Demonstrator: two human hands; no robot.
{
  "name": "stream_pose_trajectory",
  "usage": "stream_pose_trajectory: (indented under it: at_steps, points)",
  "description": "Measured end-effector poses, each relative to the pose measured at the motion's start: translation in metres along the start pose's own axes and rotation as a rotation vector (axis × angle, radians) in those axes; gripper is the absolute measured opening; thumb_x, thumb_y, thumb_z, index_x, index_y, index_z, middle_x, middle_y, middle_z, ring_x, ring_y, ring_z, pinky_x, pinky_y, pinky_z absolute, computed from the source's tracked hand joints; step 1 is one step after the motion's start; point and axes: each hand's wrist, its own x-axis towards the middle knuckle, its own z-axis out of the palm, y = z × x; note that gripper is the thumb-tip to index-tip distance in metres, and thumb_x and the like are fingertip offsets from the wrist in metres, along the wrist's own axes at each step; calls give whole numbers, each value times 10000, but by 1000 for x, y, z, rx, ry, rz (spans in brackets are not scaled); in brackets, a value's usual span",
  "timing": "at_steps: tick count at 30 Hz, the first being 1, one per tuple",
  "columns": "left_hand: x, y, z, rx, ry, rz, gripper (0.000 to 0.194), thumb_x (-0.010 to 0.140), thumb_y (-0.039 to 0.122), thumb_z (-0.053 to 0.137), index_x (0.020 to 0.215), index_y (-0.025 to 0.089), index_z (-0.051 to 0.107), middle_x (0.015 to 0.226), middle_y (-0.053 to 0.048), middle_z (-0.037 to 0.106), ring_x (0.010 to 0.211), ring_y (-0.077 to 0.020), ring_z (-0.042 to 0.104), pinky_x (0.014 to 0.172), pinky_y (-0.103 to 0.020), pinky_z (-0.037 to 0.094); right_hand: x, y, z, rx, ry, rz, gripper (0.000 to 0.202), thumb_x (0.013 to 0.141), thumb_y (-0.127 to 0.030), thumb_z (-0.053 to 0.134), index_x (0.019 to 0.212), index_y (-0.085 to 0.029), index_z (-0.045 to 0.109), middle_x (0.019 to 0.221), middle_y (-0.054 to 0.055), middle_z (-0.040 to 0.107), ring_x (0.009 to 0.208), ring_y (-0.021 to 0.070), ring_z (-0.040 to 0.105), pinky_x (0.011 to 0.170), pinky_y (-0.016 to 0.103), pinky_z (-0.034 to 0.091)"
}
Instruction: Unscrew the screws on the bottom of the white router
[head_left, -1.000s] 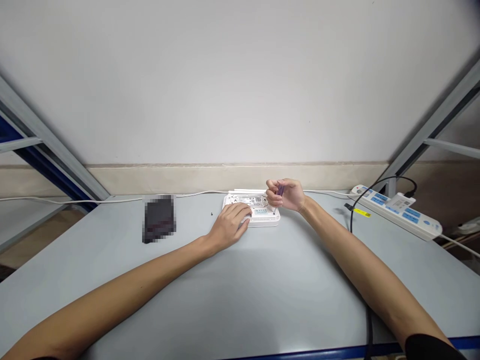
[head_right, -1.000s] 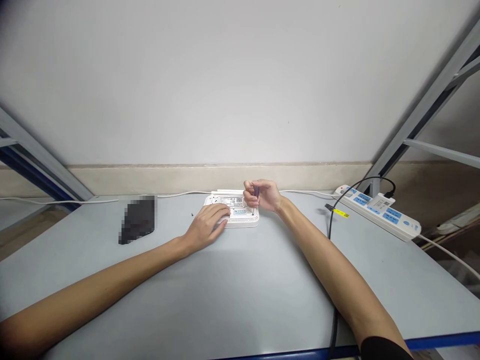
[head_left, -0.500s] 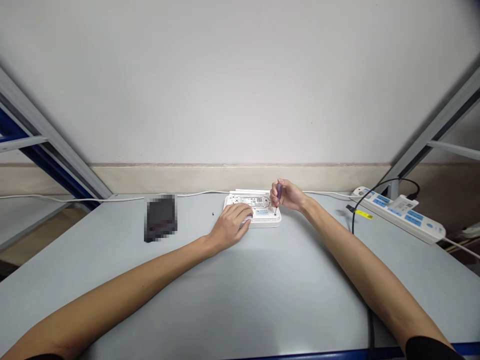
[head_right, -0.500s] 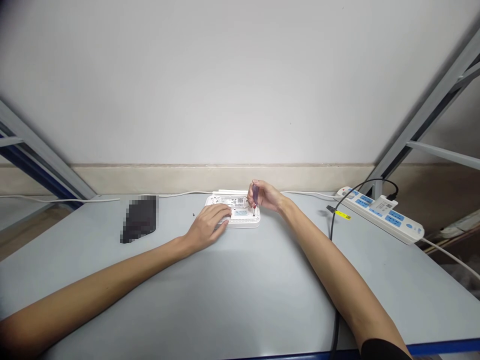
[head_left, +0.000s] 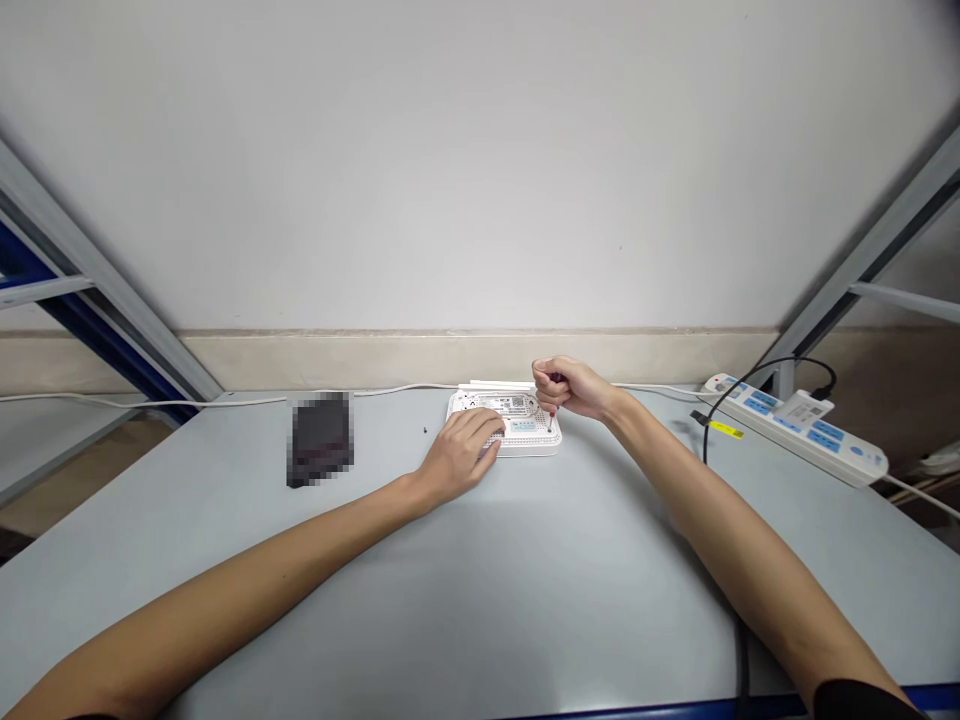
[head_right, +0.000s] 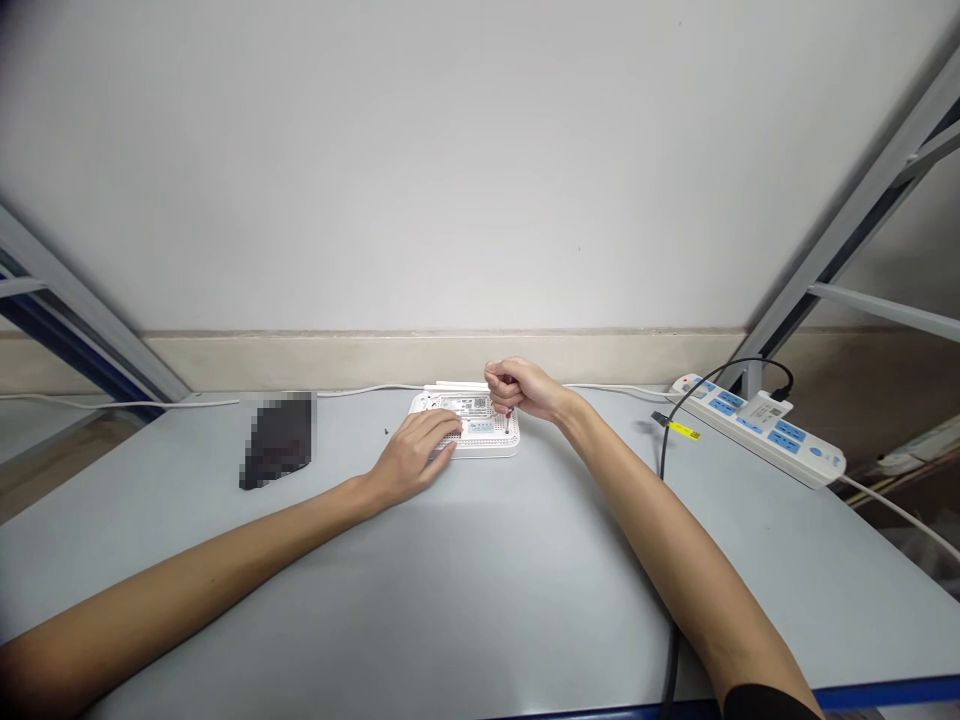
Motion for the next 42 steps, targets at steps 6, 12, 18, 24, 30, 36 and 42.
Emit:
stream_pose_trajectory:
  at_steps: [6, 12, 18, 24, 30, 36, 42]
  points:
    - [0, 0, 0, -2, -7, -2, 218, 937, 202, 418, 1112, 194, 548, 1156, -70, 623, 1131, -216, 538, 968, -379, 399, 5, -1, 5, -107, -6, 0, 219, 844, -249, 469, 635, -184, 478, 455, -85, 260, 397, 69, 205, 419, 224, 313]
    - [0, 1, -1, -5, -7, -3, 226, 940, 201, 407, 1112, 198, 552, 1154, -74, 623, 1128, -221, 541, 962, -383, 401, -5, -19, 6, -504, 94, 34, 179, 774, -173, 444, 854, -146, 602, 593, 36, 606, 508, 166, 576, 499, 280, 465]
    - [0, 1, -1, -1, 4, 10, 224, 938, 197, 410, 1109, 192, 554, 1149, -74, 625, 1132, -221, 539, 962, -381, 402, -15, -31, 28, -1415, 338, 109, 224, 843, -110, 401, 904, -153, 612, 707, 86, 653, 578, 178, 603, 595, 284, 403]
    - [0, 0, 0, -3, -3, 6, 221, 941, 203, 409, 1109, 196, 553, 1153, -71, 624, 1134, -221, 540, 967, -378, 401, -20, -36, 52, -1902, 432, 336, 285, 939, -192, 314, 908, -145, 593, 811, 152, 657, 673, 233, 609, 557, 288, 319]
    - [0, 0, -1, -2, -6, 9, 215, 943, 204, 410, 1109, 195, 547, 1159, -69, 621, 1138, -216, 534, 966, -377, 397, -19, -36, 49, -1859, 336, 258, 278, 973, -252, 325, 1116, -171, 549, 799, 105, 687, 742, 232, 612, 580, 280, 306]
    - [0, 1, -1, 2, 0, 3, 214, 936, 199, 416, 1097, 188, 557, 1148, -67, 627, 1129, -211, 541, 961, -374, 405, -18, -36, 48, -1809, 308, 250, 302, 948, -312, 448, 1209, -181, 523, 812, 83, 704, 831, 238, 637, 628, 275, 336]
    - [1, 0, 1, -5, -9, 6, 227, 939, 201, 411, 1109, 187, 561, 1165, -75, 625, 1139, -224, 538, 973, -387, 397, -16, -34, 41, -1784, 282, 243, 315, 920, -328, 505, 1193, -174, 540, 789, 72, 711, 837, 235, 640, 645, 276, 364]
